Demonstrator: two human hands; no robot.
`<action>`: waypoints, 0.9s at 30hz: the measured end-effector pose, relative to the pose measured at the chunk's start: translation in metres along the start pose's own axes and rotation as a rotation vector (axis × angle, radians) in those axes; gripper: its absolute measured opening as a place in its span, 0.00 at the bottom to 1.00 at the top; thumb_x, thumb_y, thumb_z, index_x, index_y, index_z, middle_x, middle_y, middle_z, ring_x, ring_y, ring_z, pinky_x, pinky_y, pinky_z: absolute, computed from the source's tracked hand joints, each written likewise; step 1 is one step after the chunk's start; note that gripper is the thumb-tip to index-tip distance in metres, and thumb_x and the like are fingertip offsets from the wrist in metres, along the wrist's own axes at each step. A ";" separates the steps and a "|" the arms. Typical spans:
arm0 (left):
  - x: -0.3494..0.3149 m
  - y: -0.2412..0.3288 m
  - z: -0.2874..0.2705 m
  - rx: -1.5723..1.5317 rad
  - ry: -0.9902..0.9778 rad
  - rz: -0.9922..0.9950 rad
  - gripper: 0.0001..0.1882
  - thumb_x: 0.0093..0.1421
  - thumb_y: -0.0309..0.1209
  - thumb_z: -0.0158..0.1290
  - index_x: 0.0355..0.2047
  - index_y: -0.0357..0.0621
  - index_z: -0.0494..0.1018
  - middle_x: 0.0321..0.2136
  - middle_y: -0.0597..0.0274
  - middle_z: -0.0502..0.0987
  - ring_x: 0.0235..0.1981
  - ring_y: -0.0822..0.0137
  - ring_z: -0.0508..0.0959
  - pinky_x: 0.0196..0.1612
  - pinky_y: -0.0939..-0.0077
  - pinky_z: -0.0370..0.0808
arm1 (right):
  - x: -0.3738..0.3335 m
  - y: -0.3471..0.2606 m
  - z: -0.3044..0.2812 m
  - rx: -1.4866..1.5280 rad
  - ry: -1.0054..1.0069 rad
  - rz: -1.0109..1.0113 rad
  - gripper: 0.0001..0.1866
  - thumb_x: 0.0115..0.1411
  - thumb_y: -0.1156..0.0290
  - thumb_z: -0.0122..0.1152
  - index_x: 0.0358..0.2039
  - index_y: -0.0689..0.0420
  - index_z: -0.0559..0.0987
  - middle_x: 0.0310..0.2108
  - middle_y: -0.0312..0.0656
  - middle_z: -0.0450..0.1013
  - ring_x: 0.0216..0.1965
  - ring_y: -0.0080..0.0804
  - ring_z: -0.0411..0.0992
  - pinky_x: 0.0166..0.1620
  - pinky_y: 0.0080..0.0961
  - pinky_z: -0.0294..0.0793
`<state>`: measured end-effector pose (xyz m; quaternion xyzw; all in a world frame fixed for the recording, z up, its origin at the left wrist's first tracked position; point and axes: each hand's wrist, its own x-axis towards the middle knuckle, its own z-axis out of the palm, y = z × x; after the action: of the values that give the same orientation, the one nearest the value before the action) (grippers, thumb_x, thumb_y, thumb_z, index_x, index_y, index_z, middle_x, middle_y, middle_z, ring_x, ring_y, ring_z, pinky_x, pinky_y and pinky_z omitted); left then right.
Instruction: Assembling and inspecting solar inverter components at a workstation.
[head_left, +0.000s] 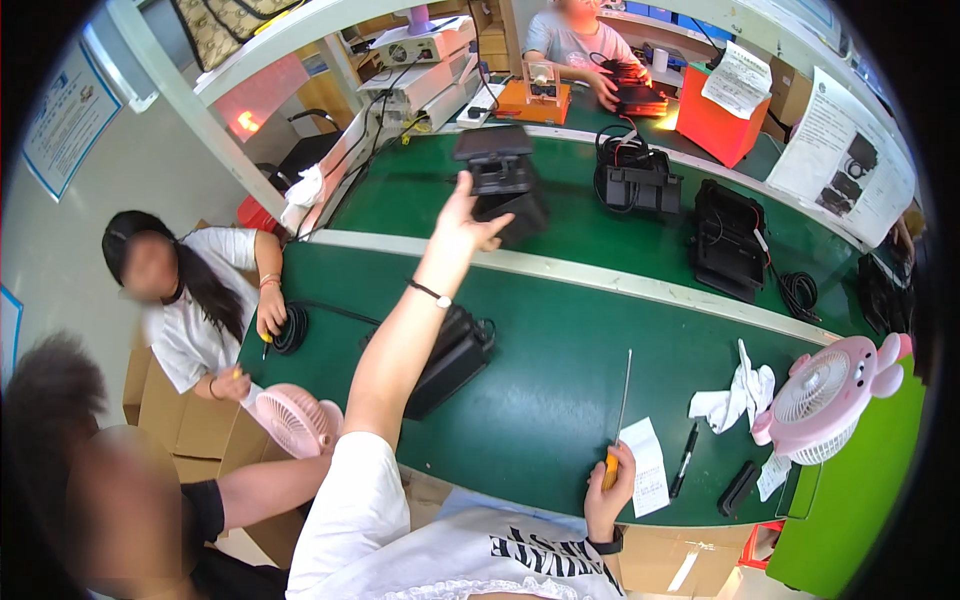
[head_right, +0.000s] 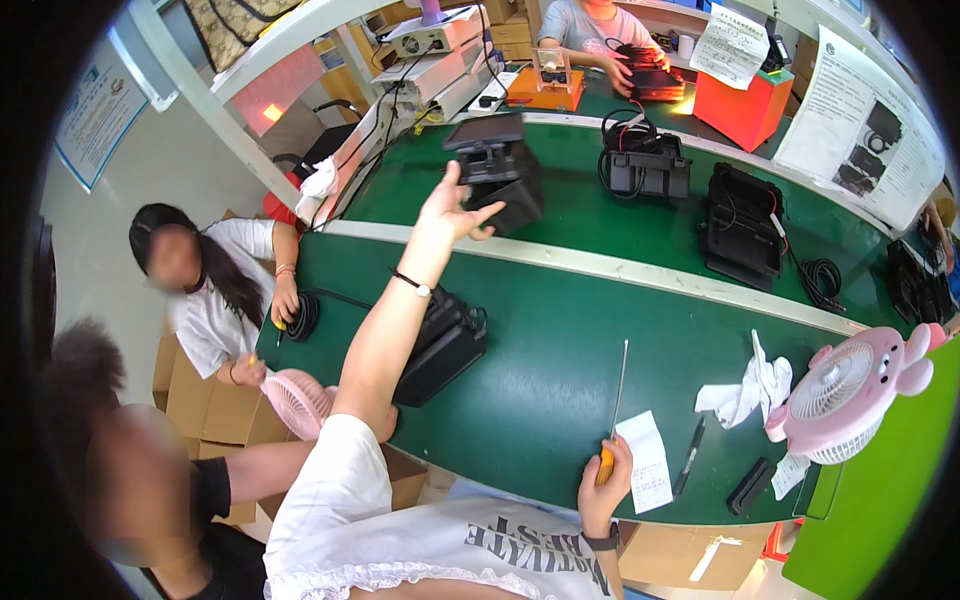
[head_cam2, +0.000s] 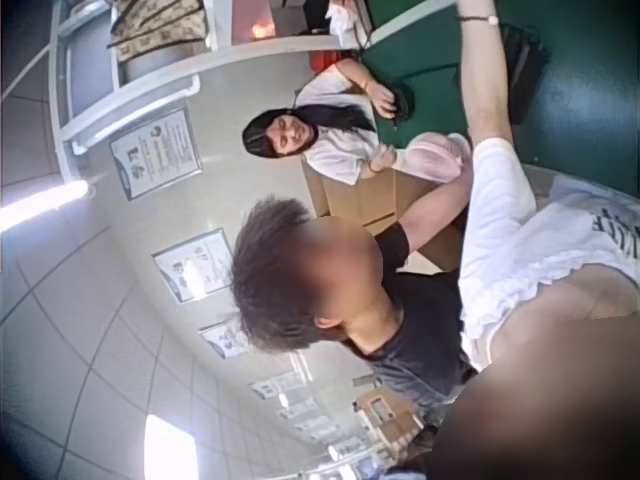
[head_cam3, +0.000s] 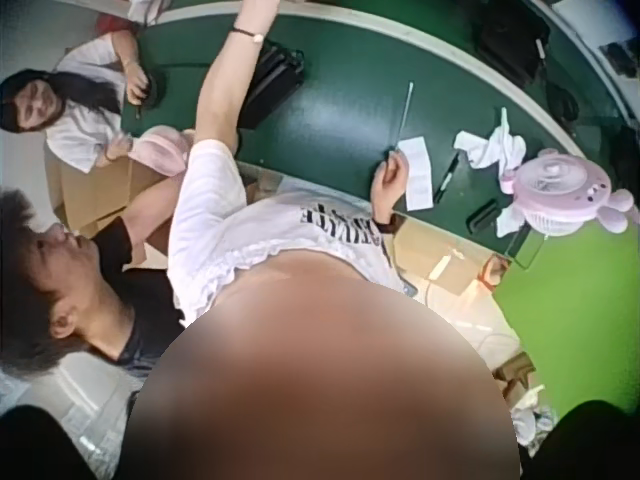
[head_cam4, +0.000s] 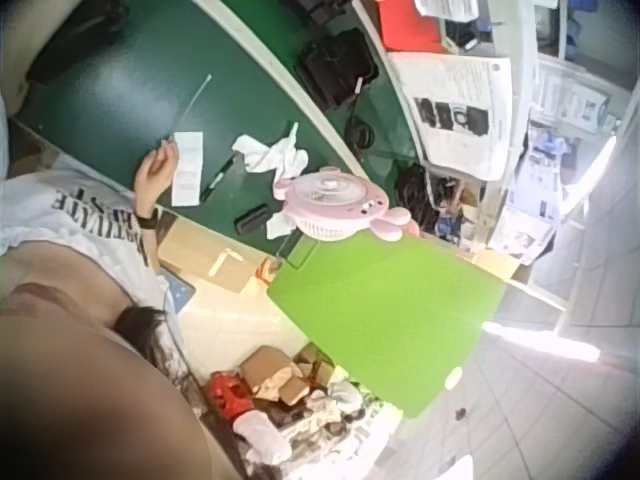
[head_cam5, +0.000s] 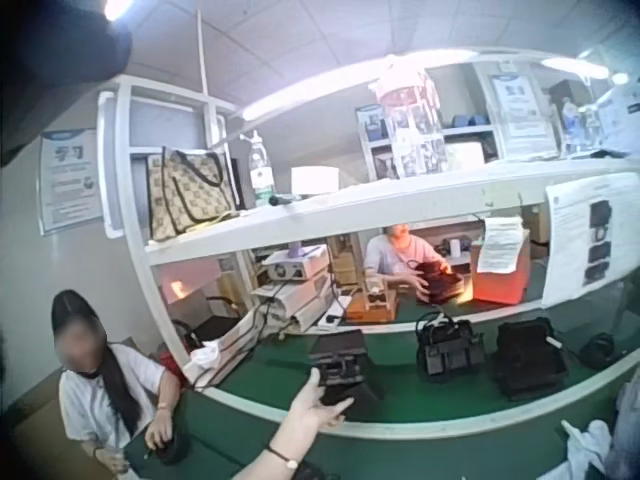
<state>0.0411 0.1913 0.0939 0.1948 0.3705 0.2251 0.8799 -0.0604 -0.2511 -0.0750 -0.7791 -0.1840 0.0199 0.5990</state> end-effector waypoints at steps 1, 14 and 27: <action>-0.016 -0.014 0.005 0.023 -0.062 -0.027 0.40 0.57 0.63 0.49 0.61 0.50 0.61 0.65 0.51 0.56 0.66 0.39 0.45 0.67 0.38 0.43 | -0.001 0.003 0.000 0.028 0.008 0.018 0.16 0.54 0.84 0.54 0.45 0.62 0.72 0.50 0.56 0.70 0.53 0.52 0.69 0.58 0.37 0.65; -0.170 -0.215 -0.065 0.035 -0.148 0.140 0.24 0.64 0.51 0.51 0.53 0.50 0.67 0.53 0.67 0.69 0.58 0.69 0.64 0.62 0.53 0.56 | -0.007 0.005 -0.010 -0.023 0.154 -0.141 0.17 0.62 0.79 0.53 0.52 0.60 0.69 0.55 0.47 0.64 0.48 0.33 0.69 0.51 0.26 0.68; -0.252 -0.260 -0.198 0.754 -0.294 0.562 0.18 0.69 0.28 0.42 0.58 0.39 0.59 0.33 0.55 0.76 0.24 0.73 0.75 0.25 0.83 0.71 | 0.002 -0.010 -0.008 0.137 0.075 -0.146 0.27 0.66 0.55 0.50 0.60 0.58 0.67 0.61 0.45 0.54 0.33 0.24 0.65 0.33 0.18 0.68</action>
<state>-0.1971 -0.1242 -0.0245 0.6217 0.2311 0.2739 0.6965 -0.0592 -0.2560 -0.0630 -0.7211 -0.2159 -0.0402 0.6571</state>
